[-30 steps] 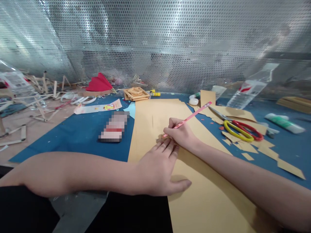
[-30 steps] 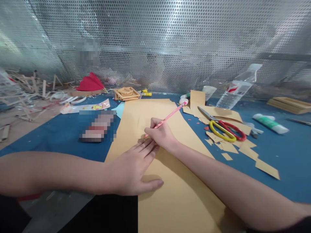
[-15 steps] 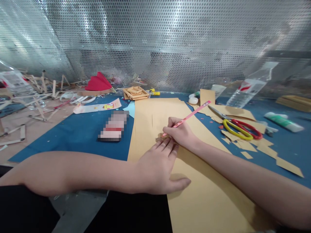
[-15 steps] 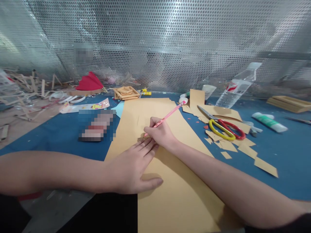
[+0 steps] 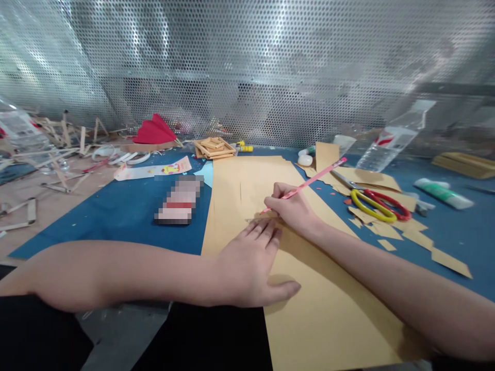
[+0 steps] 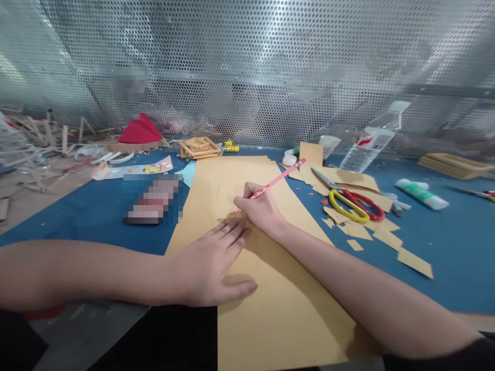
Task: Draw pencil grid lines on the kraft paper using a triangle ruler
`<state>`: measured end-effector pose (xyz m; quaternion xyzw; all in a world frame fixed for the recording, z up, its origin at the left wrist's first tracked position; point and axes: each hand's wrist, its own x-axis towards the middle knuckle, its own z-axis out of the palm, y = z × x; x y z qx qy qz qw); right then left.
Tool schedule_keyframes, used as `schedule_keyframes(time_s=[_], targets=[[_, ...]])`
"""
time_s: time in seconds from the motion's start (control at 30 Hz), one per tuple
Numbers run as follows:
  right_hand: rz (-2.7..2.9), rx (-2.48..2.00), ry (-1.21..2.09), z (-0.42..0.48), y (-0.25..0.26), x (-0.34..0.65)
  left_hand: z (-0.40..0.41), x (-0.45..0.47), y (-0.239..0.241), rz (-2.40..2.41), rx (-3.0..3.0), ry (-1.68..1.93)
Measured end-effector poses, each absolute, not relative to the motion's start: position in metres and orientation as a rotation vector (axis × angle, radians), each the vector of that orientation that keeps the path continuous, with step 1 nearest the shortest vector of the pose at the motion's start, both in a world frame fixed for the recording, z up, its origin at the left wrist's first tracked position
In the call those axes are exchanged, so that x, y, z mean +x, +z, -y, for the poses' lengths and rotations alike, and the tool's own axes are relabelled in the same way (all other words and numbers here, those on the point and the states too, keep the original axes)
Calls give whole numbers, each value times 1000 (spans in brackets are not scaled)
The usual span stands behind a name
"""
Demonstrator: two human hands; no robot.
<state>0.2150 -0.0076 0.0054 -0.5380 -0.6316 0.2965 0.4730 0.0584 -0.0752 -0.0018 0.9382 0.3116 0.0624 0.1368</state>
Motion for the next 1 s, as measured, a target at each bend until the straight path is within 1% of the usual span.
schedule_keyframes(time_s=[0.3, 0.87, 1.0], targets=[[1551, -1329, 832, 8, 1, 213, 75, 58, 0, -889, 2713, 156], [1548, -1333, 836, 9, 2, 212, 75, 58, 1, -907, 2716, 150], [1535, -1346, 795, 9, 4, 215, 74, 58, 0, -900, 2723, 160]])
